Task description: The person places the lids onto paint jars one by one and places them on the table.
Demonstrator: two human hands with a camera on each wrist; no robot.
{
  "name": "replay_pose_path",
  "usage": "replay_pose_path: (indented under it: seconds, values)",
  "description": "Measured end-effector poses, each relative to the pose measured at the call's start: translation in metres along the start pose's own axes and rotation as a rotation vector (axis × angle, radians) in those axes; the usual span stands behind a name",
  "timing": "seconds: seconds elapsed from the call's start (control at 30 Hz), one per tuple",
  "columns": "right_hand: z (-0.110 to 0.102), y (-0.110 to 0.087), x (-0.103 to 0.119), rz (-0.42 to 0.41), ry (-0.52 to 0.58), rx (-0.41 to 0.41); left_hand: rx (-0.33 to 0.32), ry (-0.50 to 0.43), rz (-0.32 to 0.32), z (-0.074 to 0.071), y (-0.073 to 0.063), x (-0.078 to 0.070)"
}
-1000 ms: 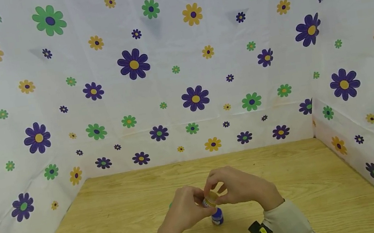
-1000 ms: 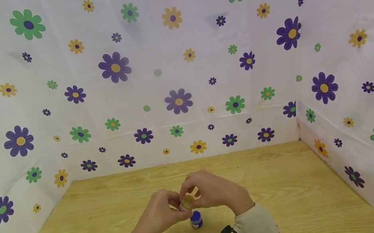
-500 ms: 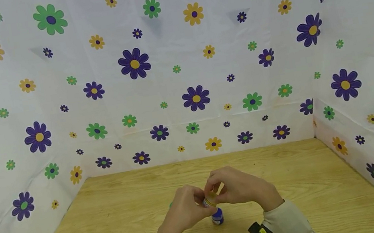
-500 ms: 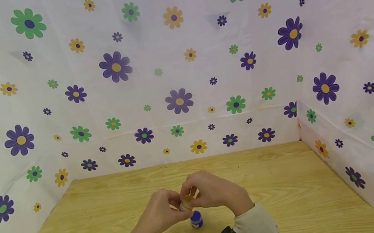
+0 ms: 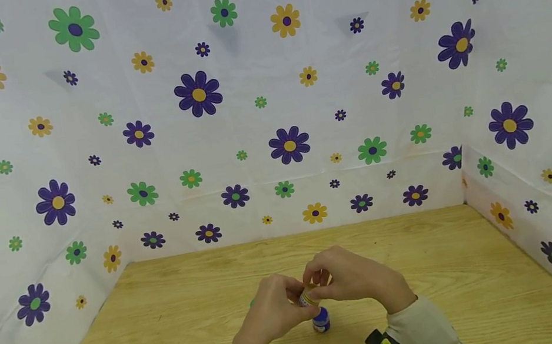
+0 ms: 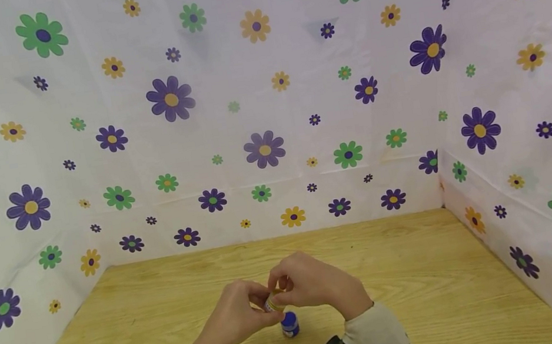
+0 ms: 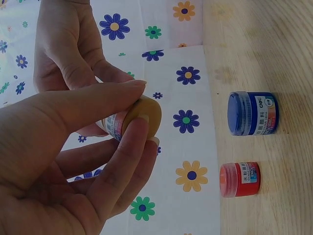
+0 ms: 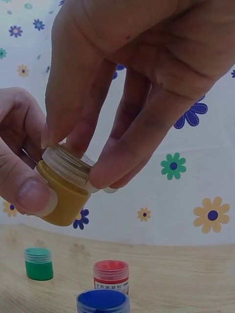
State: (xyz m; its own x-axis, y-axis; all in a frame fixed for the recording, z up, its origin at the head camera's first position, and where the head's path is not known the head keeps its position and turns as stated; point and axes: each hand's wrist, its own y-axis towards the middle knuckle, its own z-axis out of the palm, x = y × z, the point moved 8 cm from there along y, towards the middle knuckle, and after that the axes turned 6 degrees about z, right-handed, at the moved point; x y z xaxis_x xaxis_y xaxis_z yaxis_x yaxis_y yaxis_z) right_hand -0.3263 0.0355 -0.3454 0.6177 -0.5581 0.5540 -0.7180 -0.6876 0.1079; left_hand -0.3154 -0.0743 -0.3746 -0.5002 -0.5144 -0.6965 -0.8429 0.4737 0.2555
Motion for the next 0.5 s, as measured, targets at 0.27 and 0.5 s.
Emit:
replay_pose_path:
  seconds: [0.27, 0.5]
  values:
    - [-0.0003, 0.0003, 0.0001, 0.008, -0.001, 0.002, 0.000, -0.002, 0.002, -0.0004, -0.0001, 0.0002]
    - [-0.0050, -0.0033, -0.0010, 0.021, 0.038, -0.002, -0.009, 0.000, 0.000, -0.0015, -0.0004, 0.0008]
